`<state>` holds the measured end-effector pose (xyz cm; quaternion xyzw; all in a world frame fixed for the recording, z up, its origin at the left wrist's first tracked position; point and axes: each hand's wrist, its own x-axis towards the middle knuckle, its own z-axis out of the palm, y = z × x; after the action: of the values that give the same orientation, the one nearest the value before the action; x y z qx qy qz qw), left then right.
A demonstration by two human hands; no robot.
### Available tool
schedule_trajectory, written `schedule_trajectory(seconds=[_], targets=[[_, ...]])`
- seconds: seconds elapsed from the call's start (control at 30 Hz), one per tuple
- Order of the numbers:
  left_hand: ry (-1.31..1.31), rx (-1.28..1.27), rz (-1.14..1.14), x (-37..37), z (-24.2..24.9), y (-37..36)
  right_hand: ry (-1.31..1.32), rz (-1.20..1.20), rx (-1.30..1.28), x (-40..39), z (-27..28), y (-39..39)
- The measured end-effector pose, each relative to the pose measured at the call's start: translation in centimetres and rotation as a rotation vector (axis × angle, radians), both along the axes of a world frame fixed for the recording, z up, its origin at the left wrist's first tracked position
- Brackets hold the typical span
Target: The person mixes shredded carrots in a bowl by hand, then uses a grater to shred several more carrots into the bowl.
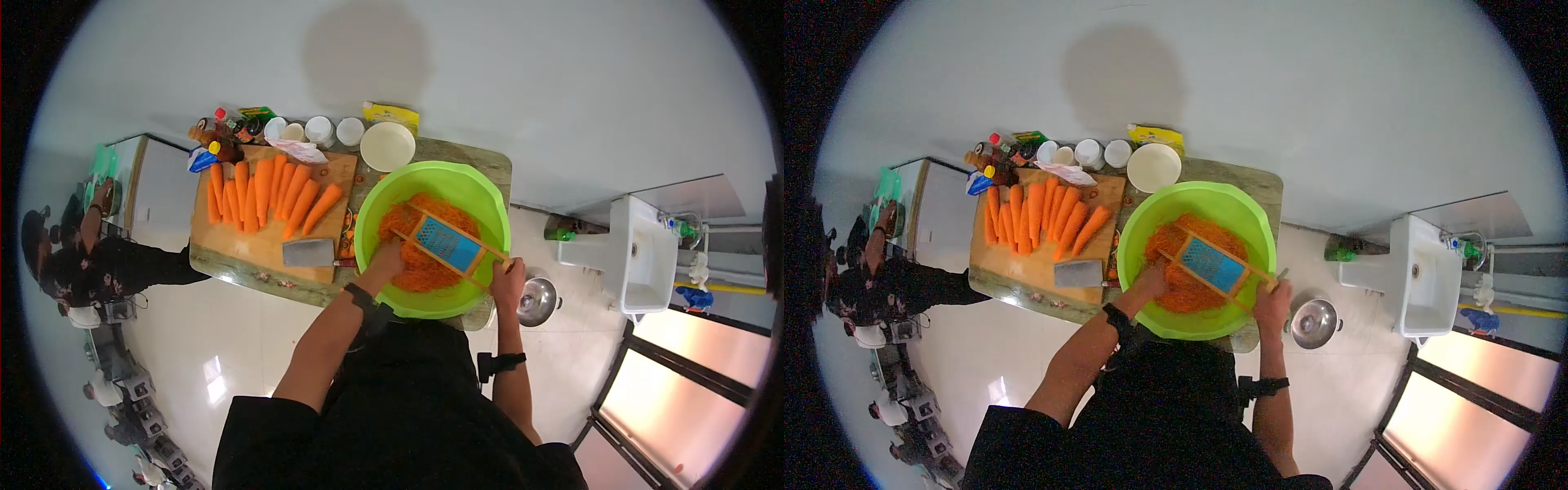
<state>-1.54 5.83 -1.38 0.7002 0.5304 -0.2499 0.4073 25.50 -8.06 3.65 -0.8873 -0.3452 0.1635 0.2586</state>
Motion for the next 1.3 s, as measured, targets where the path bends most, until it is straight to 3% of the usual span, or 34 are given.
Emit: schedule_trajectory(seconds=[0.07,0.13,0.2,0.27,0.37,0.47,0.5,0.53,0.57,0.6,0.67,0.7,0.77,0.9,0.97,1.07,1.13,1.2,1.27,1.3], targets=[[-0.073,0.052,0.026,0.1,1.4,0.5,0.009,0.057,-0.007,0.8,0.2,-0.1],[-0.1,0.162,0.0,0.3,1.1,0.9,-0.167,0.176,0.145,1.0,2.4,0.6],[-0.124,0.267,-0.018,0.6,1.4,1.2,-0.023,0.164,0.187,0.7,5.3,2.0],[-0.078,0.188,-0.009,1.1,3.2,2.0,0.121,0.142,0.227,0.3,7.7,3.2],[-0.126,0.11,0.114,1.1,-1.7,1.9,0.183,0.092,0.296,0.3,10.7,4.0],[-0.027,-0.063,-0.026,2.4,4.1,1.3,0.159,0.103,0.334,1.2,11.3,3.1],[-0.041,-0.064,-0.023,2.7,3.1,0.5,0.173,0.11,0.251,0.9,13.1,3.1],[-0.066,0.105,-0.06,2.8,0.7,-1.1,0.16,0.114,0.246,1.0,13.4,2.7],[-0.089,0.276,-0.096,2.9,-1.9,-1.9,0.109,0.108,0.22,1.1,13.5,2.3],[-0.099,0.272,-0.096,2.9,-6.1,-2.2,0.06,0.098,0.19,1.1,13.6,2.0],[0.11,0.287,-0.404,3.5,-13.6,-3.1,0.039,0.051,0.14,1.3,13.9,1.5],[0.098,0.279,-0.402,3.9,-10.9,-2.6,0.004,0.061,0.153,1.6,13.8,1.0],[-0.135,-0.094,0.182,3.2,-2.1,0.0,-0.023,0.059,0.263,1.4,13.9,0.5],[-0.184,-0.094,0.07,3.0,-2.7,1.3,0.124,0.065,0.403,3.0,10.9,-0.4],[0.012,0.352,-0.458,4.4,1.0,0.1,0.113,0.046,0.455,2.4,11.1,0.3],[-0.096,0.385,-0.292,7.9,3.0,-0.7,0.057,-0.007,0.439,1.8,13.1,1.0],[-0.213,0.489,-0.277,8.3,-1.7,-3.5,0.0,-0.034,0.389,2.5,13.2,0.9],[-0.346,0.628,-0.265,10.4,-2.8,-0.3,-0.059,0.009,0.442,3.8,11.7,0.3],[-0.065,0.477,-0.364,11.1,-1.9,-1.0,-0.05,-0.033,0.403,3.1,14.0,0.7],[-0.074,0.466,-0.37,10.9,-5.1,-1.2,-0.013,-0.067,0.371,2.8,14.6,0.6]])
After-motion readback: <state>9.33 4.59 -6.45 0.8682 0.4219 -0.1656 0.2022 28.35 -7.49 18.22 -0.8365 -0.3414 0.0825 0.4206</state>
